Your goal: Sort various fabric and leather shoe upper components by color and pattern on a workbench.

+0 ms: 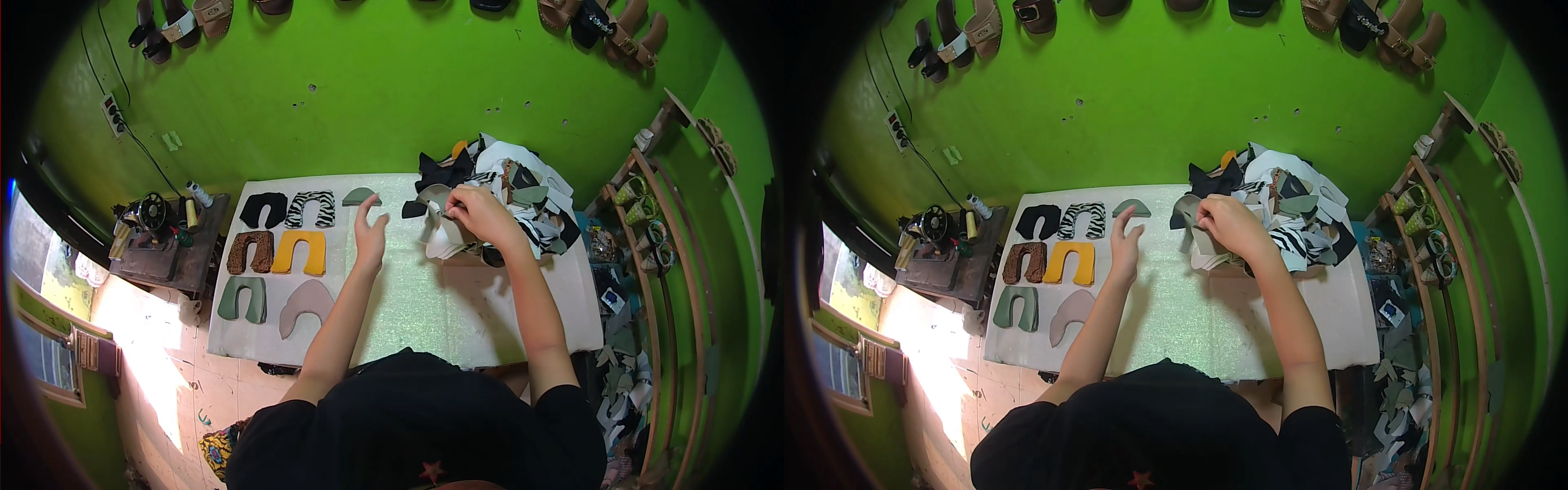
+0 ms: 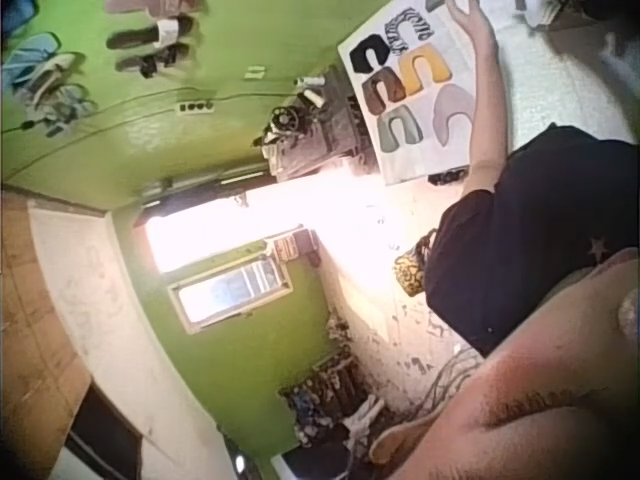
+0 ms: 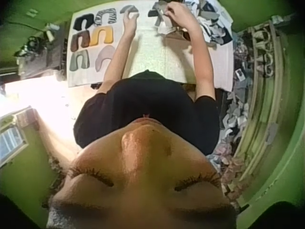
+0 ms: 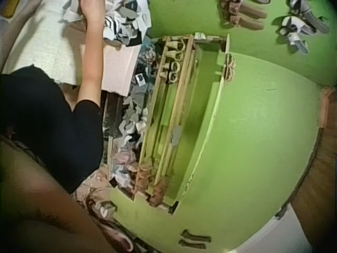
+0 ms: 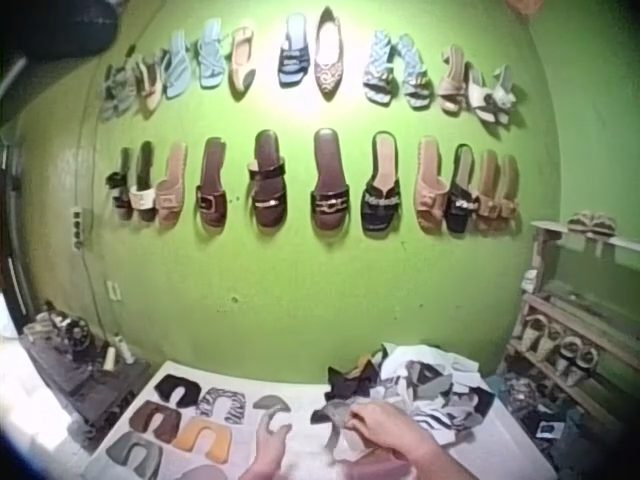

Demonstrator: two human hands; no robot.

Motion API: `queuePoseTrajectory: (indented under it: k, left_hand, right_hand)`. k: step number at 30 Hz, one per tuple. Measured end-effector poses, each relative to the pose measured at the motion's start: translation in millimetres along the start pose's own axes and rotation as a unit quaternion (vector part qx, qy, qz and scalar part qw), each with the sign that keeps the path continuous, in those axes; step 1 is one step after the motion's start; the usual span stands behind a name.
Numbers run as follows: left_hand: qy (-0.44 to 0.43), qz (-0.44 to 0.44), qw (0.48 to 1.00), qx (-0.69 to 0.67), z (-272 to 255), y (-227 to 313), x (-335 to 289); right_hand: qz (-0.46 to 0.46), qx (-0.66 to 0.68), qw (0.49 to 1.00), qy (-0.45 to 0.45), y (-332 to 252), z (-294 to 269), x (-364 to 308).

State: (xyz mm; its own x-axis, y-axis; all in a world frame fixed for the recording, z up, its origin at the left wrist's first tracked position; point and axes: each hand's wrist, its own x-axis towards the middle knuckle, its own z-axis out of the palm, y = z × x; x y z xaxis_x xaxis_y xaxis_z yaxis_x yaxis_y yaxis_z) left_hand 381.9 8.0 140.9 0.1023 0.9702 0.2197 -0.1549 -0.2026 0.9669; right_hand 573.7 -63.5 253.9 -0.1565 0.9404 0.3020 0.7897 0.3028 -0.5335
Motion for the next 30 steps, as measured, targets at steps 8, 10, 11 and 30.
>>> queuePoseTrajectory:
  k: [8, 10, 11, 30]
  left_hand:
    - [-0.273, -0.041, 0.954, 0.116, 5, 24, 23]
    - [-0.264, -0.088, 0.956, 0.093, -3, 24, 22]
    - [-0.253, -0.066, 0.964, 0.052, -9, 10, 25]
    - [-0.101, -0.089, 0.979, 0.152, -31, 0, 17]
  right_hand:
    - [-0.051, 0.049, 0.996, -0.058, -13, -9, 2]
    - [-0.048, 0.043, 0.997, -0.046, -11, -9, 1]
    - [-0.045, 0.037, 0.998, -0.035, -9, -9, -1]
    - [0.214, 0.123, 0.969, 0.015, 26, 19, -16]
